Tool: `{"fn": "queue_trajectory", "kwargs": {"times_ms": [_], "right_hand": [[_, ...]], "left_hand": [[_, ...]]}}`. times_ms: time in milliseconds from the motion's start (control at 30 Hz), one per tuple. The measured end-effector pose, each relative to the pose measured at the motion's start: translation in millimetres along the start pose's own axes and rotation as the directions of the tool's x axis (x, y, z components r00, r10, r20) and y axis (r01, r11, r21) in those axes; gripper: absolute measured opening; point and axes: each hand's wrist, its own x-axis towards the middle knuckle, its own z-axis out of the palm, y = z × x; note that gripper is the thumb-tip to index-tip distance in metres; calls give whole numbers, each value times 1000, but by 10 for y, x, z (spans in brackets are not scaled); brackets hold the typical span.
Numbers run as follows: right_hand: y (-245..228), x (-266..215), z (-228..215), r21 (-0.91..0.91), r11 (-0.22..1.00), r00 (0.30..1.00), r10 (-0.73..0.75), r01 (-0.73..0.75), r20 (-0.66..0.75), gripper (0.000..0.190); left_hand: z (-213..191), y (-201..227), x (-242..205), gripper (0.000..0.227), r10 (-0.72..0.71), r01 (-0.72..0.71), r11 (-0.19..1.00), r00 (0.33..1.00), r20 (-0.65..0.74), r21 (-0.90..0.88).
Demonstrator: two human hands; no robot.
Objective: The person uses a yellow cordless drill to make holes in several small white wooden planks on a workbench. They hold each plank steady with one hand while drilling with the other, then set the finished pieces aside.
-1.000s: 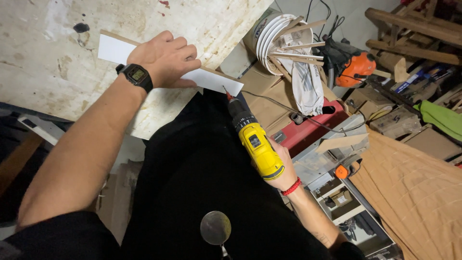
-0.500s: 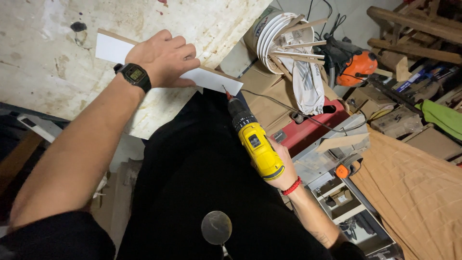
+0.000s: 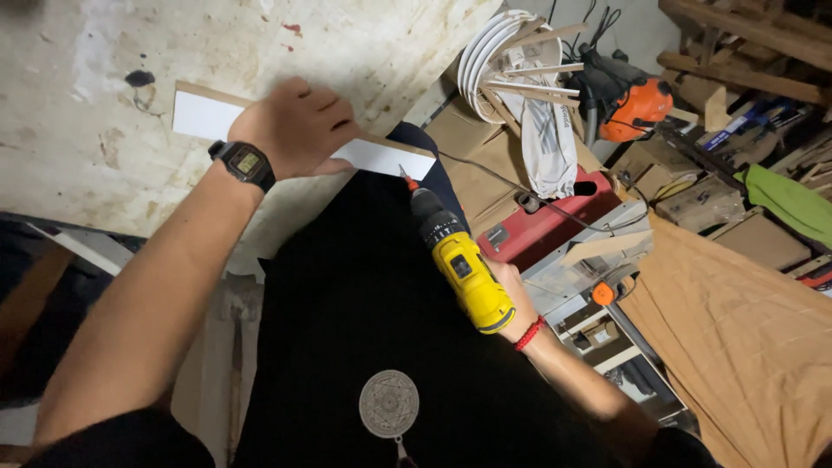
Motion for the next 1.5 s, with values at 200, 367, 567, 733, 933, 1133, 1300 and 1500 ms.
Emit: {"fn": "queue_trajectory", "kwargs": {"times_ms": [200, 367, 567, 733, 933, 1133, 1300, 1500], "right_hand": [[-34, 29, -83, 57, 998, 999, -40, 39, 29, 31], [5, 39, -81, 37, 999, 999, -37, 36, 26, 17], [2, 65, -83, 25, 1000, 1000, -5, 4, 28, 15], [43, 91, -72, 0, 999, 999, 41, -41, 29, 10], [58, 142, -88, 1, 1000, 998, 24, -25, 60, 13], [140, 155, -35, -21, 998, 996, 59, -58, 63, 14], [79, 177, -63, 27, 999, 997, 20, -22, 78, 20], [-3, 200, -72, 31, 999, 998, -14, 12, 59, 18]], "left_hand": [[-14, -5, 32, 44, 2, 8, 991, 997, 77, -131], [-70, -15, 71, 37, -22, 14, 994, 997, -70, -105], [-86, -15, 72, 41, -24, 20, 993, 999, -33, -117], [-35, -16, 79, 37, -24, 18, 990, 999, -38, -137], [-48, -26, 79, 44, -1, 7, 993, 999, 53, -119], [-93, -45, 95, 42, 6, -5, 995, 1000, 10, -96], [-100, -42, 94, 40, -10, 7, 996, 1000, -25, -87], [-59, -26, 69, 42, -8, 8, 992, 1000, 4, -124]]}}
